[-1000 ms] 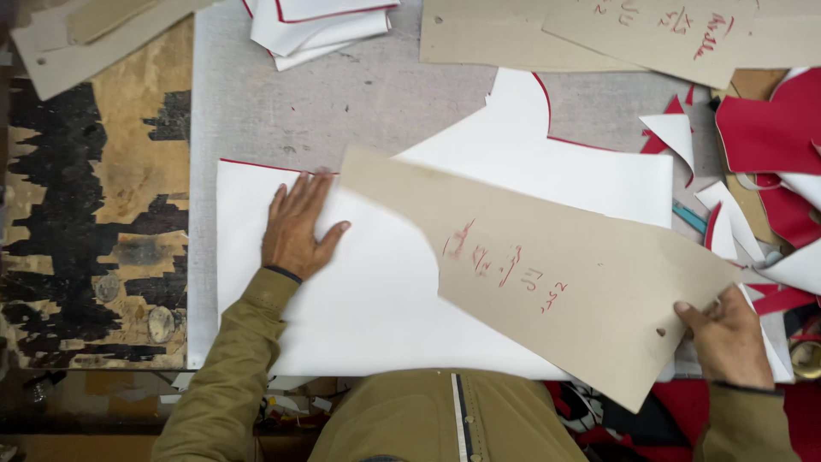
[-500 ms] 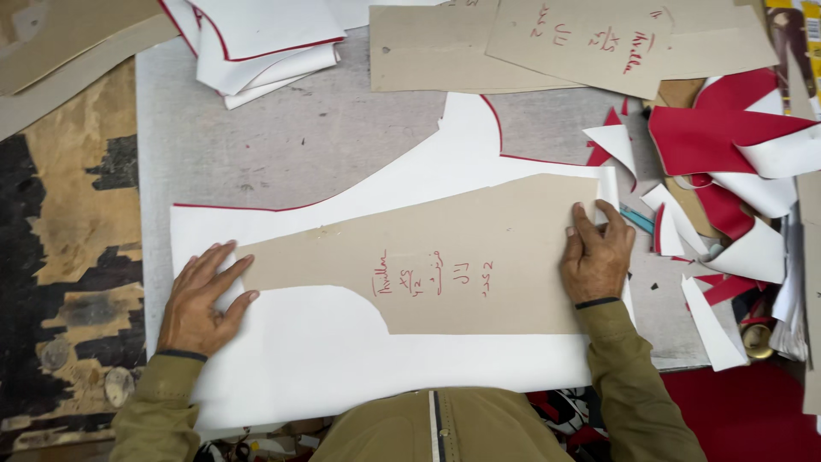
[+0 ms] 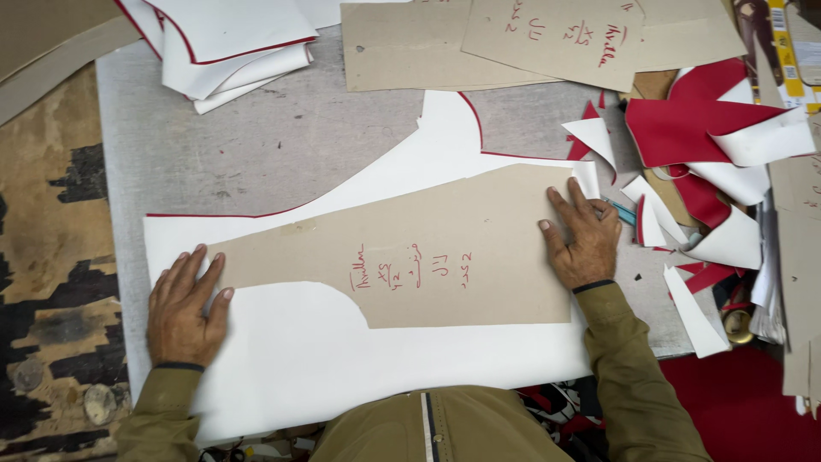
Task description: The person places cardboard templates on a white fabric with red trim and uses a utility knife to cut along the template edges. The person removes the cut pieces and repeats the process with different templates, accumulating cut fabric pieces on the table.
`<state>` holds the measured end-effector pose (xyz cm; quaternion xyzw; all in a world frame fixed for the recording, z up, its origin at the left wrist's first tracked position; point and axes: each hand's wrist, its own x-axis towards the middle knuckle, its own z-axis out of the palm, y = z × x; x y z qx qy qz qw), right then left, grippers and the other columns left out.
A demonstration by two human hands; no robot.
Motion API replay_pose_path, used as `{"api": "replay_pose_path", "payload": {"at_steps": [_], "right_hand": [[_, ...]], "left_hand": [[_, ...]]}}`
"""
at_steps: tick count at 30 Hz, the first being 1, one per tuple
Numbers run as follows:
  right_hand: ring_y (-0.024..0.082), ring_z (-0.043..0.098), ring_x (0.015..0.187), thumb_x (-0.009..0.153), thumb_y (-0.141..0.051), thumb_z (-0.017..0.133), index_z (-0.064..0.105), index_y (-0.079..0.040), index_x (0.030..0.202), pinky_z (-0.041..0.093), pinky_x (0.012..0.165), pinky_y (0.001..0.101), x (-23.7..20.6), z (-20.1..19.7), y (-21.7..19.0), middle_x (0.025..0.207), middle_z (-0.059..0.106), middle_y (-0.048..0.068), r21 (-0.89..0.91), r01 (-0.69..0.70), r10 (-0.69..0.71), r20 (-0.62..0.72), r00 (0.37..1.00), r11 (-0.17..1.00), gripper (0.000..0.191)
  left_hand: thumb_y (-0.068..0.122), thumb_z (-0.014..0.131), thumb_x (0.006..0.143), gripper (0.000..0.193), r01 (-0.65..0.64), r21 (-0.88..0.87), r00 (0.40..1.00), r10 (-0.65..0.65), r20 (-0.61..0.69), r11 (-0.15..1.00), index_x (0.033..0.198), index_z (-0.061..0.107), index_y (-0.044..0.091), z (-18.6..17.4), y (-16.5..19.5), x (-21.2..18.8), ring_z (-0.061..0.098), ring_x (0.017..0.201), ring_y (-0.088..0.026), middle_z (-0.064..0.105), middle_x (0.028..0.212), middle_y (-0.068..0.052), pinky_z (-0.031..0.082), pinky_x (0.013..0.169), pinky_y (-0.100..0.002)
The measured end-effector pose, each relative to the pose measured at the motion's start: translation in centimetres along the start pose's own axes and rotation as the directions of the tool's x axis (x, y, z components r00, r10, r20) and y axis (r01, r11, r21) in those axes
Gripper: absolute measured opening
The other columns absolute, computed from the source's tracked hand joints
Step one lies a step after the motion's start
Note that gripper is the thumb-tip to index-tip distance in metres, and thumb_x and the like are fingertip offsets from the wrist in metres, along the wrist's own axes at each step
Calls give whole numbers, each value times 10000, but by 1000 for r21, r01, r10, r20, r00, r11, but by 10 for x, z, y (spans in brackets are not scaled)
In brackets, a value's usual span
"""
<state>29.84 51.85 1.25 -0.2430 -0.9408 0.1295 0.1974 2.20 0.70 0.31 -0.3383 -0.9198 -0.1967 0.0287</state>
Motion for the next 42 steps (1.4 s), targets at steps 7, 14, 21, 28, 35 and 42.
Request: {"api": "replay_pose_path", "payload": {"at_steps": [7, 14, 21, 28, 35, 42], "right_hand": [[347, 462, 1266, 981, -328, 794, 709, -113, 1347, 428, 1117, 434, -12, 6, 16, 1501, 605, 157, 13, 70, -69, -64, 996, 997, 432], [348, 549, 1271, 992, -236, 810, 670, -38, 1390, 481, 1096, 411, -28, 23, 28, 1508, 551, 224, 66, 77, -73, -59, 996, 995, 466], [403, 557, 1401, 1063, -193, 768, 613, 44, 1384, 498, 1156, 456, -30, 29, 25, 1536, 475, 312, 184, 55, -46, -51, 998, 981, 428], [402, 683, 1146, 1098, -182, 760, 614, 54, 1407, 585, 950, 430, -30, 25, 17, 1439, 561, 313, 106, 1, 0, -13, 1000, 994, 415], [350, 656, 649, 1129, -225, 651, 520, 27, 1499, 567, 641, 432, -21, 32, 0, 881, 659, 277, 316, -305, 272, 143, 951, 899, 467], [277, 699, 689, 1114, -119, 737, 567, 78, 1390, 612, 704, 365, -25, 29, 2, 943, 706, 250, 43, -12, 13, -26, 1000, 999, 379]], "left_hand": [[325, 577, 987, 497, 6, 28, 1000, -6, -20, 1000, 1450, 605, 146, -9, 8, 6, 412, 1455, -332, 478, 1581, -76, 300, 1199, -505], [255, 698, 861, 485, 91, -110, 994, -83, 74, 990, 1328, 614, 156, -32, 8, 15, 418, 1380, -275, 466, 1601, 0, 296, 1088, -456], [229, 711, 883, 459, 112, -90, 990, -104, 96, 990, 1330, 621, 175, -33, 8, 15, 435, 1332, -263, 454, 1605, 23, 288, 1054, -467], [223, 751, 903, 492, -10, -86, 998, 14, 55, 996, 1378, 648, 146, -66, -32, 51, 422, 1337, -333, 511, 1519, -57, 378, 1115, -490], [174, 862, 785, 328, 143, -127, 964, -109, 241, 982, 1098, 772, 135, -104, -25, 91, 592, 1145, -253, 685, 1134, -32, 494, 1024, -377], [90, 878, 754, 172, 186, -325, 983, -177, 58, 927, 872, 755, 70, -99, -24, 100, 673, 884, -190, 713, 1003, -38, 563, 786, -326]]}}
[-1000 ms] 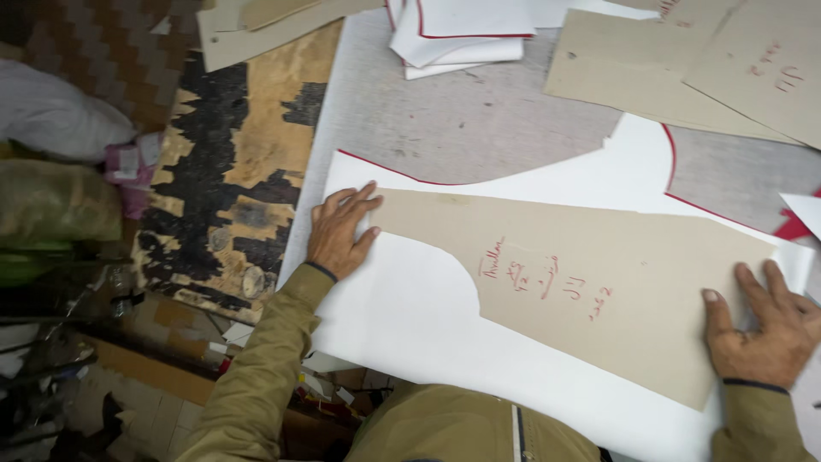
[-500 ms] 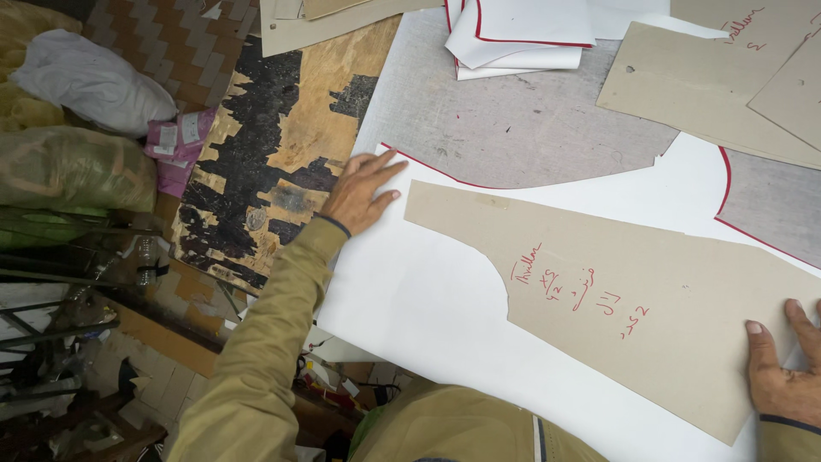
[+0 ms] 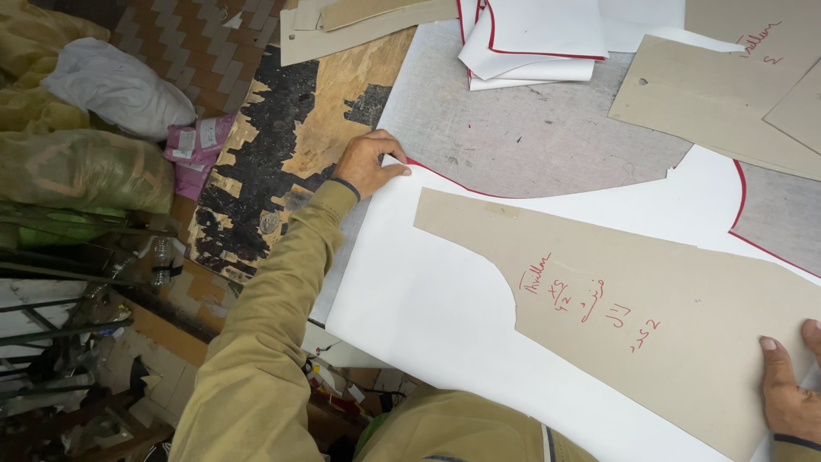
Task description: The person places cardboard templates on a white fabric with red trim and uses a utility knife to cut along the template edges. The person removes the cut pieces and repeats the process with different templates, accumulating cut fabric pieces on the table.
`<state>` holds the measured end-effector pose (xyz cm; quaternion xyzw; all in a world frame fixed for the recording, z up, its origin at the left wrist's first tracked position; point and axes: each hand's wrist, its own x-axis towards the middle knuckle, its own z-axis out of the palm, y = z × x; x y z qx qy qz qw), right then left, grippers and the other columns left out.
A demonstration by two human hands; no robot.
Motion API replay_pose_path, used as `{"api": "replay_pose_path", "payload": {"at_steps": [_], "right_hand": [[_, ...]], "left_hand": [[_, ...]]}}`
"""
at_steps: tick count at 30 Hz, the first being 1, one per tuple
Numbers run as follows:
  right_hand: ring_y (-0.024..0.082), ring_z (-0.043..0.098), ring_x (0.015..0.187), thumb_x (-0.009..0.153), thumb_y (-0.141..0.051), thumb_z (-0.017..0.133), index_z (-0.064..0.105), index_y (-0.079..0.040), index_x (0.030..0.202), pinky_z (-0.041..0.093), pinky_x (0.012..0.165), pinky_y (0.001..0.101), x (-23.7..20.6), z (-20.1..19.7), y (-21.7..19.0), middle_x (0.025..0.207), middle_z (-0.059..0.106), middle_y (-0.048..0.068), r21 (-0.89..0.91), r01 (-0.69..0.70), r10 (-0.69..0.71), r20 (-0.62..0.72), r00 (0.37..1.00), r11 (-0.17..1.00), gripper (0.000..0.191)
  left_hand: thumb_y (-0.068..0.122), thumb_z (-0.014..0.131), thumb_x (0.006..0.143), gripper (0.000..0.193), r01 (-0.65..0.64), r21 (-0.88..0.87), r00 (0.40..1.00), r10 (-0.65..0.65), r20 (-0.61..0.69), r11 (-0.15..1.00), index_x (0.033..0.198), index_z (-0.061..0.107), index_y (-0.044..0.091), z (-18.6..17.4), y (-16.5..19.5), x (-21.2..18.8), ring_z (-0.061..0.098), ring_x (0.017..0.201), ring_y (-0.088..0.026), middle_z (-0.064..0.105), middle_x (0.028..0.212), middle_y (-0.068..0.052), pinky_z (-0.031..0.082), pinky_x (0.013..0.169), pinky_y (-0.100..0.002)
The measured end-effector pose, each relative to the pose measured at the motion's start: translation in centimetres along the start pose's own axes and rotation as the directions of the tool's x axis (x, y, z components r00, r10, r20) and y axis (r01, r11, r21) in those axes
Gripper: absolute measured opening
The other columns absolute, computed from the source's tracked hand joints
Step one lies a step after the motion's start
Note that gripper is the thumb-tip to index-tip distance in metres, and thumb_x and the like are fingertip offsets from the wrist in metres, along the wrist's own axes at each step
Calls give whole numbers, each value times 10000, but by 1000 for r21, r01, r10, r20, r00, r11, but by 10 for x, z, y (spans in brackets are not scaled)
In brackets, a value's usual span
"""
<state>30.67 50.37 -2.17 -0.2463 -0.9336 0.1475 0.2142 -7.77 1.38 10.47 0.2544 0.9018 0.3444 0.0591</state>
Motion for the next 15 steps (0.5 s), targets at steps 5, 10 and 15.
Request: {"api": "replay_pose_path", "payload": {"at_steps": [5, 10, 15], "right_hand": [[288, 689, 672, 1107, -137, 697, 562, 73, 1446, 600, 673, 377, -6, 3, 12, 918, 698, 247, 79, -115, 110, 56, 992, 990, 421], [292, 662, 928, 1079, -155, 726, 589, 54, 1398, 584, 845, 369, -9, 10, 16, 1124, 661, 252, 115, 29, -25, -42, 999, 993, 406], [342, 570, 1213, 972, -223, 803, 672, -12, 1298, 509, 1085, 428, 3, 9, 13, 1396, 616, 242, 74, 170, -156, -170, 973, 983, 411]], "left_hand": [[98, 885, 758, 131, 57, -61, 989, -65, -135, 997, 805, 765, 75, 15, -7, 5, 672, 806, -163, 742, 937, -32, 552, 718, -316], [113, 888, 758, 130, 227, -86, 951, -240, -194, 970, 800, 765, 95, 24, -4, 5, 642, 783, -214, 734, 941, -38, 548, 714, -344], [68, 895, 692, 368, -120, 190, 868, 196, -456, 974, 1003, 700, 53, 41, -1, -18, 579, 1102, -384, 630, 1166, -147, 470, 952, -467]]}}
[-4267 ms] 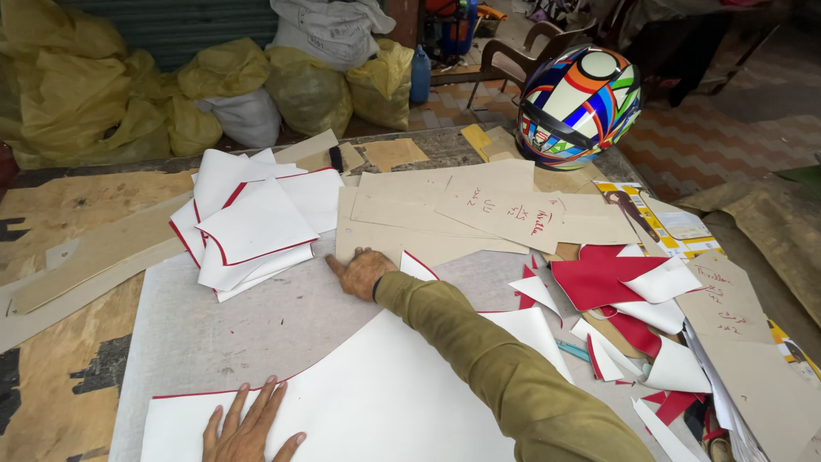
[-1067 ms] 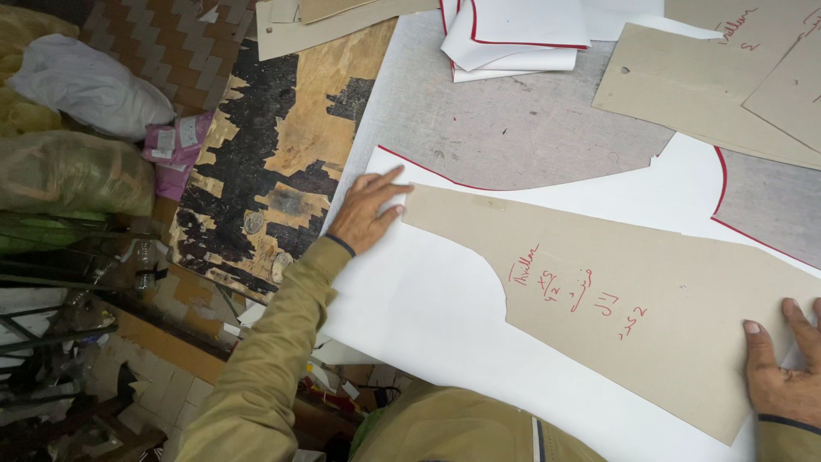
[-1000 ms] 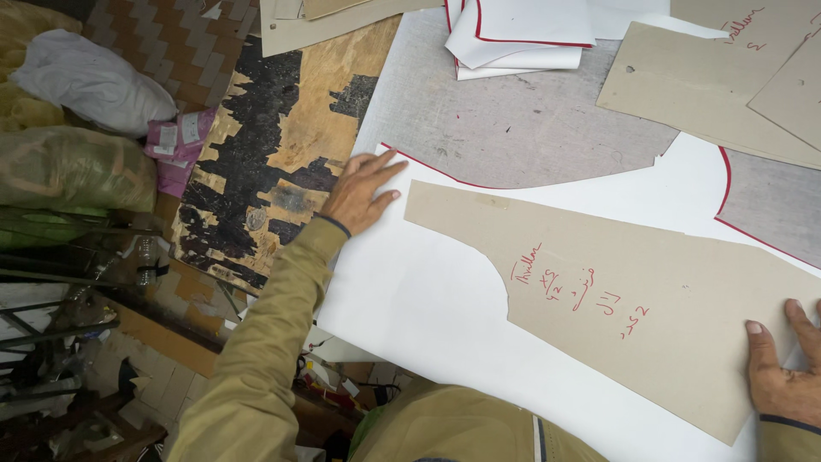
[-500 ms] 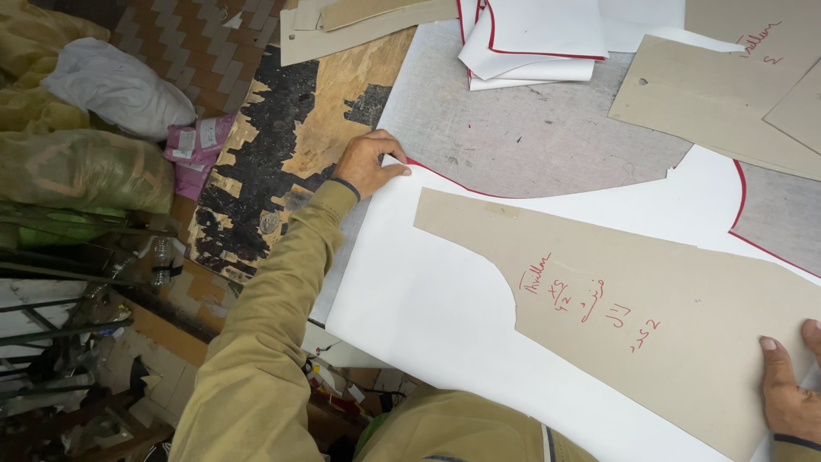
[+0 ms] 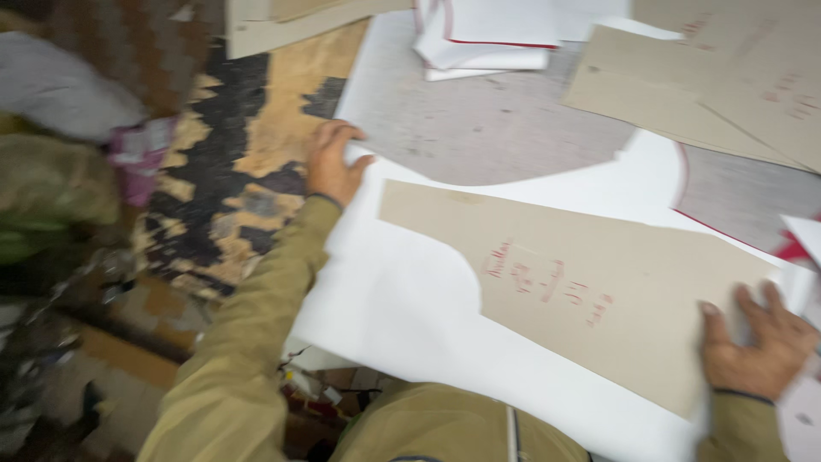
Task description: The person places cardboard templates on a white fabric with red trim and uses a utility knife to cut along the template edges. The person removes the cut pieces and repeats the process with different templates, accumulating cut fabric pieces on the table.
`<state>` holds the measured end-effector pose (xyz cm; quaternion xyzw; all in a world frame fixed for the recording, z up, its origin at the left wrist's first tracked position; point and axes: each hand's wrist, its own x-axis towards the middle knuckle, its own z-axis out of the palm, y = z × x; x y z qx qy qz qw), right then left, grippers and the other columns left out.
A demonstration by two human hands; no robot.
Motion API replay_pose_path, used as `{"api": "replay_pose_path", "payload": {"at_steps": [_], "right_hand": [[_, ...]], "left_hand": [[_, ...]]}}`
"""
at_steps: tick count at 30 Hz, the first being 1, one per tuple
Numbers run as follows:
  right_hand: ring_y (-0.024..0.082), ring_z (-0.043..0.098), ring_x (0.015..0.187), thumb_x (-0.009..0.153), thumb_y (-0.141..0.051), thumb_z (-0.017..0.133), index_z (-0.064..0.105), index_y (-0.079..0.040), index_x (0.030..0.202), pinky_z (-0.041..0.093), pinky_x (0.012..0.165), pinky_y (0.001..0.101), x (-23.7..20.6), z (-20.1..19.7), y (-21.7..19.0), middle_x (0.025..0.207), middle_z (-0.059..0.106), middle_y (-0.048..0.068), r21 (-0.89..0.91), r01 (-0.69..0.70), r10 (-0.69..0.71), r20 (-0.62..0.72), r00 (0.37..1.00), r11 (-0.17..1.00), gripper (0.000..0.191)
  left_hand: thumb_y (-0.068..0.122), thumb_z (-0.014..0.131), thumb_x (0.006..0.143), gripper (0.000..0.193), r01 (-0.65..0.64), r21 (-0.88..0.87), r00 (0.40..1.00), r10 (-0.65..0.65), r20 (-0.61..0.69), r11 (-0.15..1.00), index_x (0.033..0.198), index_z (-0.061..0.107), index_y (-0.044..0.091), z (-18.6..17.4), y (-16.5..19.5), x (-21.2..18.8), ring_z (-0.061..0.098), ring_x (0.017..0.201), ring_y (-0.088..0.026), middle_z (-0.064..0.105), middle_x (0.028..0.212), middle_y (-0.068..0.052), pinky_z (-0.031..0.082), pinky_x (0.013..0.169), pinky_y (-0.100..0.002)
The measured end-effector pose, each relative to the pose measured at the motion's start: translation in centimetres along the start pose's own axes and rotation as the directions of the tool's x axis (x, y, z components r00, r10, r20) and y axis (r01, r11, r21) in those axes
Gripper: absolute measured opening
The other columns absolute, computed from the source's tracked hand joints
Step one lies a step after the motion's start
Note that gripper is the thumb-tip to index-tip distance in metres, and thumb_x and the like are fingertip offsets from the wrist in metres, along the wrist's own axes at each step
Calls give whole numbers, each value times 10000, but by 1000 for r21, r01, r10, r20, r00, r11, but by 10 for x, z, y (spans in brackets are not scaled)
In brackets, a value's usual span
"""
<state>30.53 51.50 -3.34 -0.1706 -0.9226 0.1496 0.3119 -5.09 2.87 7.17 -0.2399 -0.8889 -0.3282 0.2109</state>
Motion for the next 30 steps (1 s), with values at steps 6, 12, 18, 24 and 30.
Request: {"api": "replay_pose_path", "payload": {"at_steps": [6, 12, 18, 24, 30], "right_hand": [[366, 504, 1192, 841, -279, 848, 750, -75, 1256, 460, 1064, 461, 20, -24, -12, 1471, 623, 166, -74, -141, 144, 37, 989, 987, 473], [325, 501, 1172, 866, -253, 813, 725, -71, 1288, 442, 1060, 429, 30, -35, -15, 1468, 606, 162, -62, -182, 187, 89, 978, 981, 468], [302, 502, 1165, 923, -201, 729, 694, -99, 1350, 427, 1077, 410, 26, -33, -7, 1498, 597, 117, -73, -211, 218, 113, 969, 975, 440], [296, 486, 1211, 964, -244, 697, 675, -130, 1382, 382, 1112, 417, 24, -30, -4, 1523, 577, 67, -89, -250, 260, 133, 956, 964, 434], [302, 479, 1224, 946, -260, 692, 653, -142, 1408, 365, 1113, 424, 26, -32, -6, 1539, 559, 55, -106, -257, 271, 148, 951, 961, 479]], "left_hand": [[506, 859, 626, 765, -301, -36, 820, 278, 500, 953, 1274, 708, 129, 25, 33, -48, 491, 1348, -341, 606, 1451, -137, 345, 1107, -494], [562, 738, 782, 654, -283, 10, 841, 243, 484, 959, 1325, 673, 203, 40, 35, -65, 417, 1475, -285, 559, 1526, -43, 250, 1215, -474], [522, 687, 880, 533, -235, -36, 851, 223, 475, 971, 1336, 670, 247, 46, 21, -72, 403, 1488, -268, 560, 1541, -2, 235, 1228, -458], [528, 687, 876, 521, -236, -4, 850, 209, 483, 972, 1331, 675, 277, 47, 21, -74, 379, 1492, -275, 553, 1544, 8, 211, 1230, -463], [547, 681, 874, 538, -241, 7, 854, 208, 477, 971, 1342, 671, 283, 48, 20, -75, 376, 1489, -275, 554, 1537, 9, 210, 1231, -463]]}}
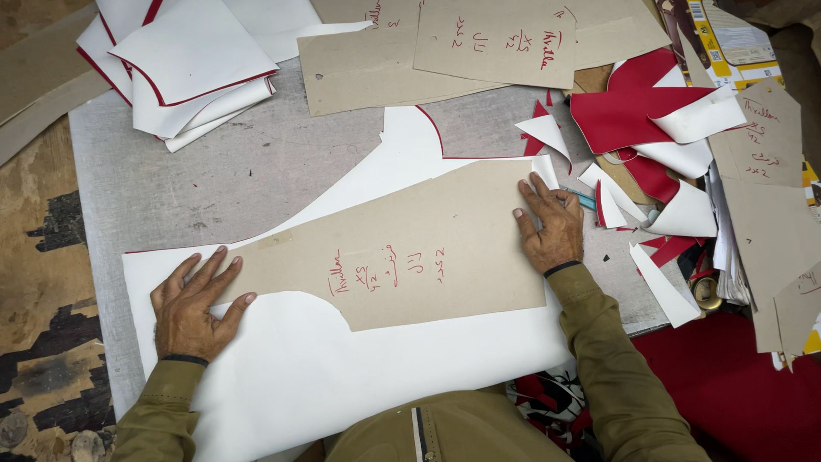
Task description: The person places cardboard templates on a white fabric with red trim and uses a utility knife to cut along the template edges. The person removes the cut pieces and repeats the process with different templates, accumulating cut fabric pieces on the table.
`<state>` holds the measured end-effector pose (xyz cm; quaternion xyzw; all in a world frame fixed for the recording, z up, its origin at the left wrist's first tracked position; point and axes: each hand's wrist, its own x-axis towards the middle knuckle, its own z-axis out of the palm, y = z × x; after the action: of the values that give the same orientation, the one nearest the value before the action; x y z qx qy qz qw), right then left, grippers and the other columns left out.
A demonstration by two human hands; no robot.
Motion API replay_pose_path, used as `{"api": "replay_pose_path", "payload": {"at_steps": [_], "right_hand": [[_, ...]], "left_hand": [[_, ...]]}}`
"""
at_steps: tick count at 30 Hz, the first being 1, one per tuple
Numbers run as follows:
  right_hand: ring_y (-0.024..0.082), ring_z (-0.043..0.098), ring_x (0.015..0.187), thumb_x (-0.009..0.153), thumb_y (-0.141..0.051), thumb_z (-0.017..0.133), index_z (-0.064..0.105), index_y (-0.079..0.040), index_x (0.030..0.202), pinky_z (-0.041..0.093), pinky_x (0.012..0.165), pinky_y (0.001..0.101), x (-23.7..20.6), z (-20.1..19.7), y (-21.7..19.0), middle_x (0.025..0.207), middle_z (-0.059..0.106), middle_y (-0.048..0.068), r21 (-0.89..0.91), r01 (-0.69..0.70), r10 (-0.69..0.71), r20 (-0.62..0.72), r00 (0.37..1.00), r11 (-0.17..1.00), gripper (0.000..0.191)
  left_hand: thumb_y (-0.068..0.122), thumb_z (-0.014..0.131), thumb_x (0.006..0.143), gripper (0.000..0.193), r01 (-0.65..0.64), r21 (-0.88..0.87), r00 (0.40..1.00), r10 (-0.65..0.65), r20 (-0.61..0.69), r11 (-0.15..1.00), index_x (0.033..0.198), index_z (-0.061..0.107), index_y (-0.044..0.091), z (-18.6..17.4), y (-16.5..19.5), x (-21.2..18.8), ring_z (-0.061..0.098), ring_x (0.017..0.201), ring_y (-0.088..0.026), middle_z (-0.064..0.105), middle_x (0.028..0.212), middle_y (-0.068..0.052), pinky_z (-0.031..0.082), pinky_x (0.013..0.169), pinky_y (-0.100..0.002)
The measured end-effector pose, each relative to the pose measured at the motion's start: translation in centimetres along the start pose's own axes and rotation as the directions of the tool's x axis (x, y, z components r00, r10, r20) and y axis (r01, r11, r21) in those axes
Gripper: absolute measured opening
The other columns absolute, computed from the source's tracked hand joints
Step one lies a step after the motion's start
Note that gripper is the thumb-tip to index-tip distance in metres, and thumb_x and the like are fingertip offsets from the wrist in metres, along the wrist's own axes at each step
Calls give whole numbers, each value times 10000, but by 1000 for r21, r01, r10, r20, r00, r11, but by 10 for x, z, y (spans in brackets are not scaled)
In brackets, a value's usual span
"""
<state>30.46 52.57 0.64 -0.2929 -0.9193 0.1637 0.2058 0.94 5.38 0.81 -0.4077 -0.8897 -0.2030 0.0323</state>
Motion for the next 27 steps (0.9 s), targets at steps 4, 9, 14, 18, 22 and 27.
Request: {"api": "replay_pose_path", "payload": {"at_steps": [4, 9, 14, 18, 22, 27], "right_hand": [[304, 480, 1225, 944, -254, 682, 650, -139, 1413, 361, 1108, 434, 0, 0, -1, 1541, 556, 58, -12, 4, -4, 8, 1000, 1000, 484], [299, 485, 1215, 948, -246, 686, 651, -142, 1411, 370, 1099, 428, 0, -1, -1, 1535, 561, 56, -6, 2, -2, -3, 1000, 1000, 475], [294, 489, 1206, 948, -250, 702, 662, -121, 1389, 379, 1105, 430, -1, -1, -1, 1519, 574, 77, -2, 13, -13, -23, 1000, 1000, 461], [297, 497, 1199, 925, -243, 722, 682, -97, 1355, 393, 1093, 436, -1, 0, 3, 1501, 590, 100, -13, 23, -23, -38, 999, 1000, 456], [307, 514, 1209, 909, -257, 770, 714, -71, 1302, 443, 1077, 438, -3, -1, 7, 1472, 598, 125, 17, 7, -6, -59, 998, 1000, 438], [308, 533, 1255, 885, -278, 802, 742, -61, 1239, 480, 1076, 440, -5, -2, 8, 1428, 616, 142, 93, -42, 50, -89, 995, 995, 419]], "left_hand": [[551, 669, 888, 536, 8, 12, 1000, -8, 6, 1000, 1352, 667, 282, 0, 1, 0, 375, 1492, -274, 549, 1546, 12, 210, 1232, -462], [558, 676, 875, 531, 10, 24, 1000, -10, 8, 1000, 1337, 673, 296, 0, 2, 0, 381, 1484, -269, 552, 1541, 19, 211, 1230, -456], [548, 679, 879, 521, 12, 20, 1000, -12, 8, 1000, 1337, 673, 299, -1, 4, -1, 385, 1483, -263, 552, 1543, 26, 213, 1234, -451], [534, 687, 876, 507, 6, 35, 1000, -6, -3, 999, 1325, 679, 298, -1, 7, -1, 391, 1483, -262, 560, 1539, 28, 212, 1240, -454], [539, 697, 870, 513, 15, 34, 1000, -15, -3, 999, 1319, 686, 290, -1, 10, -1, 396, 1487, -259, 570, 1536, 28, 214, 1245, -451], [537, 697, 885, 484, 18, 21, 1000, -18, -1, 1000, 1298, 696, 285, -4, 14, 0, 401, 1487, -261, 576, 1534, 31, 221, 1248, -446]]}}
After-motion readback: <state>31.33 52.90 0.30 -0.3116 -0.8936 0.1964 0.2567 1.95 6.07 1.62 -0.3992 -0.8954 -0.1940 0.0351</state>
